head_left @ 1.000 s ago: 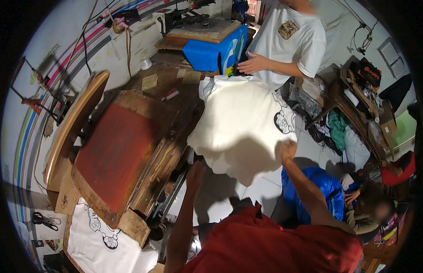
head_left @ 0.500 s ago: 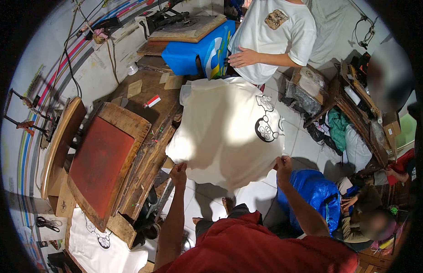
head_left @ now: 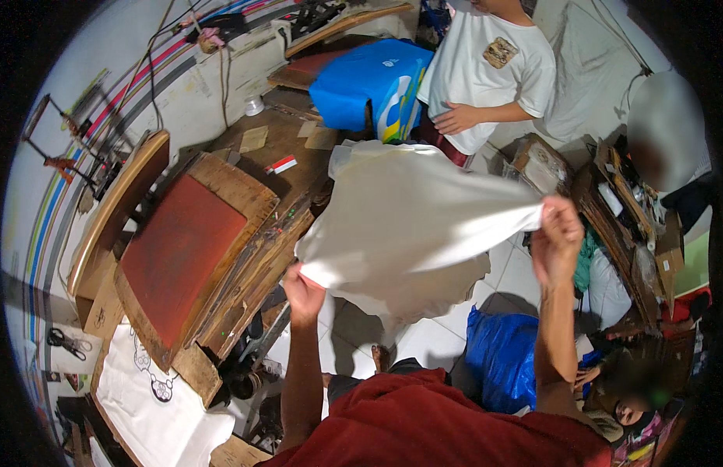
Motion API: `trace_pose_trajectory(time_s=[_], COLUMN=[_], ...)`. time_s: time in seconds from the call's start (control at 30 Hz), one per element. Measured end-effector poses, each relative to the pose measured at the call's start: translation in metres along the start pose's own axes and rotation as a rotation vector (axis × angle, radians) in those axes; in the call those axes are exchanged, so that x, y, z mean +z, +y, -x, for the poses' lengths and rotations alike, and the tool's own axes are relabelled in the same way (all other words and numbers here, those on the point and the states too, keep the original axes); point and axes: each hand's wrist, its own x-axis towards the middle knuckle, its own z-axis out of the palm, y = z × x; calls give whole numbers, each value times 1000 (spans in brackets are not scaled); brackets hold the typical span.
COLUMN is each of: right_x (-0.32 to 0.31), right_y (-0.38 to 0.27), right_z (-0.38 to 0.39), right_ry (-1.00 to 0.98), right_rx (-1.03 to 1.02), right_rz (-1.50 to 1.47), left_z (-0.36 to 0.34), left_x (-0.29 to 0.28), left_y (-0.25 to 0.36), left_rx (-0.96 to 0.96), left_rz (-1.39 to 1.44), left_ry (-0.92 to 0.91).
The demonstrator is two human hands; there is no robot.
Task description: The person repeatedly places white tote bags onto a wooden screen printing frame, aligns them, and uses a squeegee to press ink through the screen onto the bag. The person then removes the printed bag and repeats the process with a new bag.
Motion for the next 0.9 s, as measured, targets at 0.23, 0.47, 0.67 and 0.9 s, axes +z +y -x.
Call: trace_pose_trajectory(time_s=[0.23, 0.47, 0.67, 0.9], right_x=[54, 131, 251, 398], right_y=[-27, 13, 16, 88], right_z=[-55, -102, -103, -103], right_ry=[-104, -425, -623, -716], right_rx=[-264, -161, -137, 242], right_rz=[2, -432, -539, -512], left_z=[95, 273, 355, 340], left_x=[145, 200, 251, 216], left_y=[110, 173, 235, 356], left_rx=[538, 1153, 1487, 1384], left_rz=[-56, -358, -711, -926], left_ry=[-113, -91, 112, 539])
